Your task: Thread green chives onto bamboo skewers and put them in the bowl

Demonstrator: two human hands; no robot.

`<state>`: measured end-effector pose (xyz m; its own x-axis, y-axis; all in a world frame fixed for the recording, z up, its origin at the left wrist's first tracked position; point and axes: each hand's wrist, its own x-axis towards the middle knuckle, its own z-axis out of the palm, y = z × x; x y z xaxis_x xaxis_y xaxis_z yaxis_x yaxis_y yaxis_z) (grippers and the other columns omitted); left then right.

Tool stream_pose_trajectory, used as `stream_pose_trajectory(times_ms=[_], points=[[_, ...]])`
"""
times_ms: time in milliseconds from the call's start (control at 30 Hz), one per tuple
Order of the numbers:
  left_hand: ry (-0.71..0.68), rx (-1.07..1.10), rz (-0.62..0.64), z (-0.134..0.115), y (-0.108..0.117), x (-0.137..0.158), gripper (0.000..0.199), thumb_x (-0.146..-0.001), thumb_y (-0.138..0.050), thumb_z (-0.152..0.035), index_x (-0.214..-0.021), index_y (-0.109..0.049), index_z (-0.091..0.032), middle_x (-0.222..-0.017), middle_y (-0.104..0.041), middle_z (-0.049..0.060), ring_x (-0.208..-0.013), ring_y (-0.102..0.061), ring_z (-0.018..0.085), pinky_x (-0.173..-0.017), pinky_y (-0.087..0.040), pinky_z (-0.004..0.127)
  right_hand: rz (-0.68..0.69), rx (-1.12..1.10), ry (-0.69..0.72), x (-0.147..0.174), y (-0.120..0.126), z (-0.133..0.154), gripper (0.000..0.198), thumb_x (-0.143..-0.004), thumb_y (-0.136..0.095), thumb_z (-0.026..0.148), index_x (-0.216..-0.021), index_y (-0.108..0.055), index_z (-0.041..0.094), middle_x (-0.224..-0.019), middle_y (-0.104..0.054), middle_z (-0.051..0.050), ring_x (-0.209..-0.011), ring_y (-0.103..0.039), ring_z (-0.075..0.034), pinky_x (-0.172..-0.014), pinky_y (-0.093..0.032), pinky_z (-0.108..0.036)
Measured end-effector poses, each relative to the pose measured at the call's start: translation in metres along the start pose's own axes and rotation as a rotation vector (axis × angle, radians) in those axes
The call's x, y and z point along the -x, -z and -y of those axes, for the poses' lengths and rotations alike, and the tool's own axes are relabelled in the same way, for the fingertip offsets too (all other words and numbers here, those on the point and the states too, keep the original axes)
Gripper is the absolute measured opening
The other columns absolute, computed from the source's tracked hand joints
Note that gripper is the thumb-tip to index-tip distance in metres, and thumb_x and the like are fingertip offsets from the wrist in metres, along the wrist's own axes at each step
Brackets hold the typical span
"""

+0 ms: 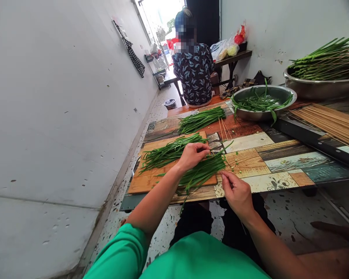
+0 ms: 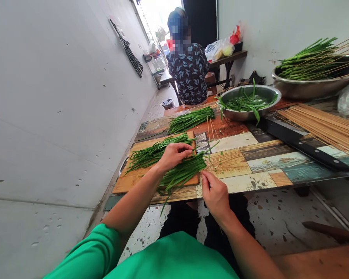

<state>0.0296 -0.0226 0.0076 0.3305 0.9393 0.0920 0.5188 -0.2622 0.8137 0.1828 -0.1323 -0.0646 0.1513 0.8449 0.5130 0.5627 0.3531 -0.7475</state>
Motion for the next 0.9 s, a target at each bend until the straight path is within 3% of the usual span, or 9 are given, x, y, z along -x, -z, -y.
stream_pose_trajectory(times_ms=[167, 333, 533, 667, 900], points=[[-0.183, -0.127, 0.153, -0.001, 0.011, 0.011, 0.02, -0.081, -0.058, -0.022, -0.093, -0.073, -0.016, -0.092, -0.072, 0.004, -0.083, -0.064, 0.013, -0.076, -0.047, 0.022, 0.0, -0.009, -0.009, 0.0, 0.001, 0.002, 0.024, -0.089, -0.047, 0.024, -0.094, -0.068, 0.015, -0.086, -0.074, -0.007, -0.074, -0.07, -0.018, -0.069, -0.057, -0.027], [-0.156, -0.506, -0.062, 0.012, 0.029, -0.001, 0.018, -0.082, -0.058, -0.021, -0.09, -0.074, -0.018, -0.088, -0.07, 0.004, -0.082, -0.062, 0.015, -0.08, -0.046, 0.026, -0.007, -0.004, 0.004, 0.0, 0.0, 0.0, 0.023, -0.089, -0.048, 0.025, -0.093, -0.068, 0.013, -0.085, -0.074, -0.008, -0.073, -0.07, -0.018, -0.069, -0.057, -0.027], [-0.186, -0.807, 0.133, 0.027, 0.03, -0.016, 0.014, -0.078, -0.062, -0.025, -0.082, -0.074, -0.02, -0.083, -0.067, 0.006, -0.08, -0.06, 0.018, -0.076, -0.045, 0.028, -0.002, 0.001, 0.014, 0.0, 0.0, -0.001, 0.024, -0.089, -0.047, 0.025, -0.094, -0.068, 0.014, -0.087, -0.074, -0.008, -0.073, -0.07, -0.018, -0.07, -0.057, -0.027], [-0.217, -0.809, 0.116, 0.024, 0.027, -0.014, 0.018, -0.08, -0.057, -0.023, -0.079, -0.074, -0.018, -0.082, -0.067, 0.007, -0.081, -0.059, 0.018, -0.077, -0.044, 0.029, 0.005, 0.008, 0.01, 0.0, 0.0, 0.0, 0.024, -0.089, -0.047, 0.026, -0.094, -0.068, 0.016, -0.087, -0.074, -0.007, -0.073, -0.07, -0.018, -0.069, -0.057, -0.028], [-0.18, -0.434, -0.002, 0.01, 0.012, -0.008, 0.018, -0.079, -0.054, -0.022, -0.08, -0.071, -0.016, -0.07, -0.068, 0.0, -0.062, -0.054, 0.01, -0.063, -0.039, 0.021, 0.035, -0.015, -0.017, -0.001, 0.0, -0.002, 0.024, -0.088, -0.046, 0.026, -0.093, -0.068, 0.018, -0.086, -0.074, -0.006, -0.071, -0.07, -0.017, -0.066, -0.056, -0.027]])
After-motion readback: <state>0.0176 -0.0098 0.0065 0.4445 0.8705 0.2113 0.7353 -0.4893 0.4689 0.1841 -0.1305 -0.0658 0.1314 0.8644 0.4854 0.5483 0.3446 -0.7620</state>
